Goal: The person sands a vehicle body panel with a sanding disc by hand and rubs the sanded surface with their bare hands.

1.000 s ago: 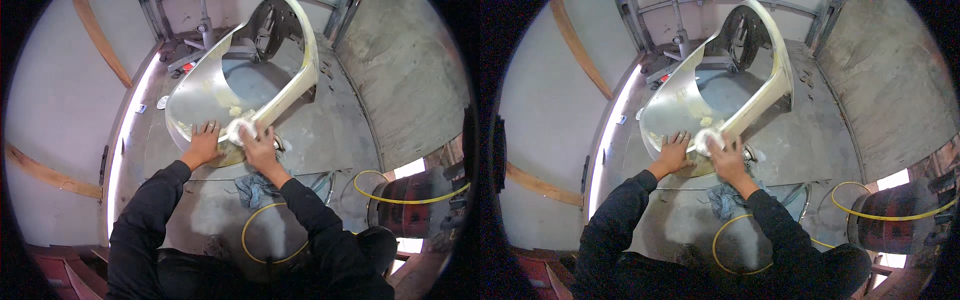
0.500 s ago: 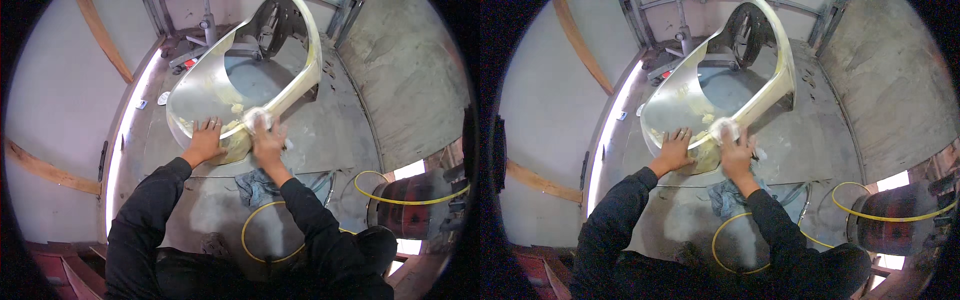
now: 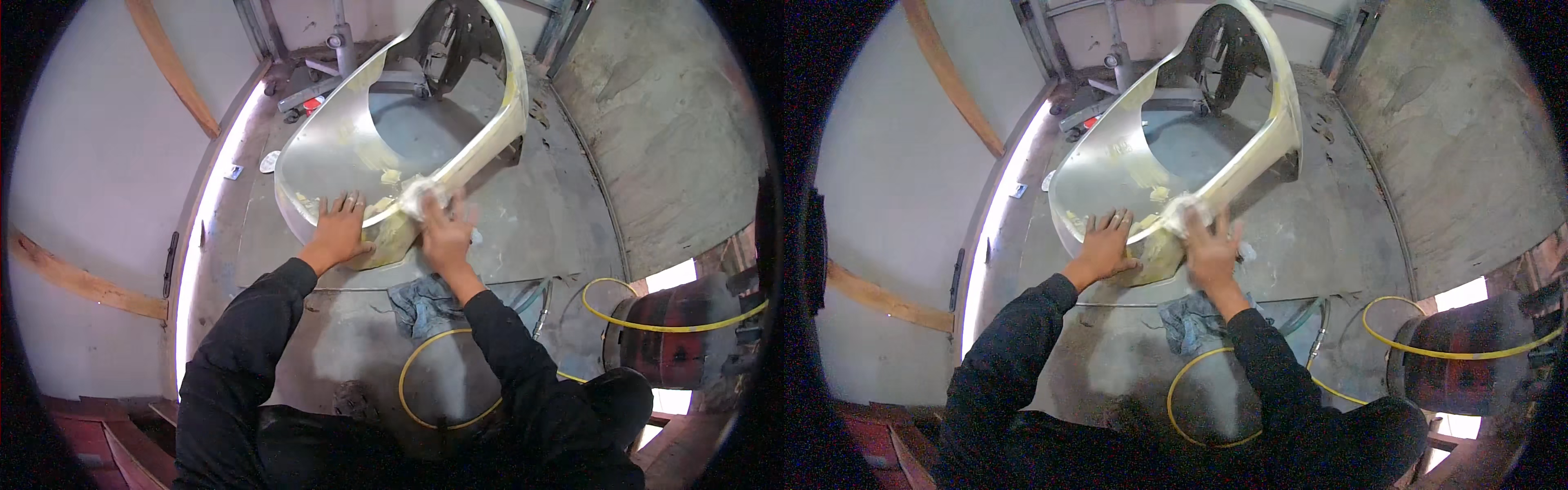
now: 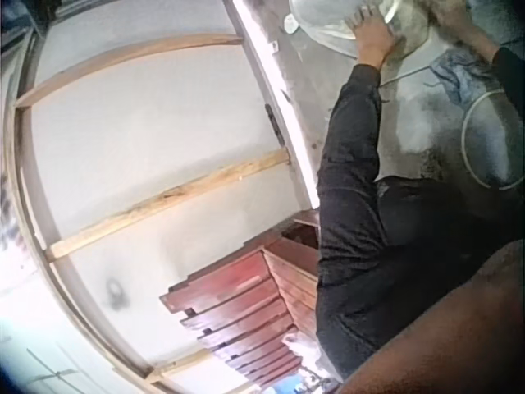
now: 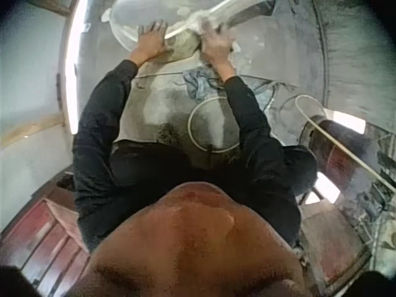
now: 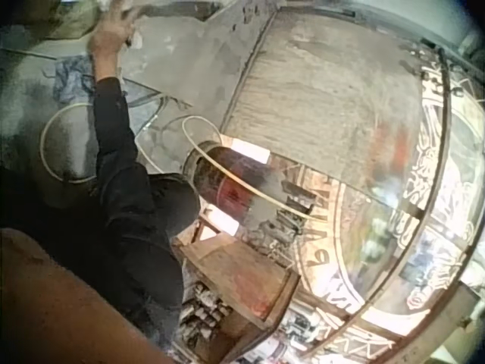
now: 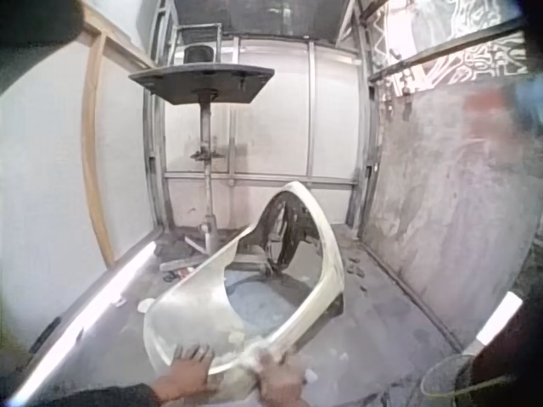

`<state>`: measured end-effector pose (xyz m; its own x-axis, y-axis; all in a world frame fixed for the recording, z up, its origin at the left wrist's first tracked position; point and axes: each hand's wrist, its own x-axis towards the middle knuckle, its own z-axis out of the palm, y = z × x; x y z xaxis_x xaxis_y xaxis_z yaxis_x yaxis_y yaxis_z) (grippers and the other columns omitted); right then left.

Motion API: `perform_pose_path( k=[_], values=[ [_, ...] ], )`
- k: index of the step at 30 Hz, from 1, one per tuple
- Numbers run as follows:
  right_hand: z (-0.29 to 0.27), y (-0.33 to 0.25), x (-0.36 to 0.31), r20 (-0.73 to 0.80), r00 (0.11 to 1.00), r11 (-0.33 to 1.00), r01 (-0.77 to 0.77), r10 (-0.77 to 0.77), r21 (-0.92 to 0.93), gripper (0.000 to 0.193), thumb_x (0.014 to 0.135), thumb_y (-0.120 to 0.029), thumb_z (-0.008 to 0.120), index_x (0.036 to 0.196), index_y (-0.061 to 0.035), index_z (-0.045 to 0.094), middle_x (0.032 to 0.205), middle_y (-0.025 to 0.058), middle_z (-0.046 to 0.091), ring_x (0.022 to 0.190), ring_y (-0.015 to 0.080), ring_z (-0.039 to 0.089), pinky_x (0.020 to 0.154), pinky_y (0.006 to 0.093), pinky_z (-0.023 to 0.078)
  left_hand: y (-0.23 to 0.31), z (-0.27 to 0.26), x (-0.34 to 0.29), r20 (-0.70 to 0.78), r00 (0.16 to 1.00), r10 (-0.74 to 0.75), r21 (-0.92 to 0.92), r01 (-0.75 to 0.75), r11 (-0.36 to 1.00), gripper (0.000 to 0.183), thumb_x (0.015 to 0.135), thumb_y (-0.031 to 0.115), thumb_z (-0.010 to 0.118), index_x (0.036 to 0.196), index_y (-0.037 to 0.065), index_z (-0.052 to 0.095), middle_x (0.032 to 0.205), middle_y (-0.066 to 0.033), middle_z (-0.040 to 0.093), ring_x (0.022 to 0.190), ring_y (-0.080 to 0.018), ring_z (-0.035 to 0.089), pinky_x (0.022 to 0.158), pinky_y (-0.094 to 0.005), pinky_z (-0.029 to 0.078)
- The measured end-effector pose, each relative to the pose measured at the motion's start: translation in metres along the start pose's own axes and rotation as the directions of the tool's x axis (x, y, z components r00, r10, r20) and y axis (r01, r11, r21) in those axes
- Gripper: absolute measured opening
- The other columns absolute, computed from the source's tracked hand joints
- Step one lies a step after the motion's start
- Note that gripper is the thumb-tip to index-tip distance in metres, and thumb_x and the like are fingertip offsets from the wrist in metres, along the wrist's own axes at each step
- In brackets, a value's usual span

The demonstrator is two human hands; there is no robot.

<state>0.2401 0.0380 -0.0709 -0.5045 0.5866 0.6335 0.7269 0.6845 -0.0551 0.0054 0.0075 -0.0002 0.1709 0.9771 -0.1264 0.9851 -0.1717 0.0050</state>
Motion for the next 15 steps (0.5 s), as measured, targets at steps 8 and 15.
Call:
perform_pose_path(
  k=[8, 15],
  values=[
    [-0.001, -0.002, 0.011, -0.025, 0.999, 0.999, 0.046, -0.046, 0.0, 0.06, 0.088, -0.019, 0.065, 0.146, -0.0144, 0.053, 0.152, 0.0046, 0.051, 0.139, 0.0462, 0.042, 0.108, 0.0726, 0.023, -0.002, 0.003, 0.0, 0.006, 1.0, 0.008, -0.002, -0.008, 1.0, 0.112, 0.071, 0.051, 0.083, 0.155, 0.002, 0.029, 0.159, -0.0177, 0.035, 0.149, -0.0368, 0.029, 0.118, -0.0646, 0.021],
    [-0.001, -0.01, 0.009, 0.073, 0.981, 0.978, 0.173, -0.182, 0.113, 0.066, 0.084, -0.016, 0.067, 0.148, -0.0133, 0.051, 0.153, 0.0024, 0.051, 0.144, 0.0456, 0.036, 0.11, 0.0705, 0.024, -0.003, 0.006, 0.004, -0.009, 1.0, -0.002, -0.006, 0.002, 1.0, 0.113, 0.068, 0.054, 0.084, 0.154, 0.003, 0.031, 0.159, -0.0174, 0.036, 0.149, -0.0371, 0.029, 0.118, -0.0647, 0.02]
  ],
)
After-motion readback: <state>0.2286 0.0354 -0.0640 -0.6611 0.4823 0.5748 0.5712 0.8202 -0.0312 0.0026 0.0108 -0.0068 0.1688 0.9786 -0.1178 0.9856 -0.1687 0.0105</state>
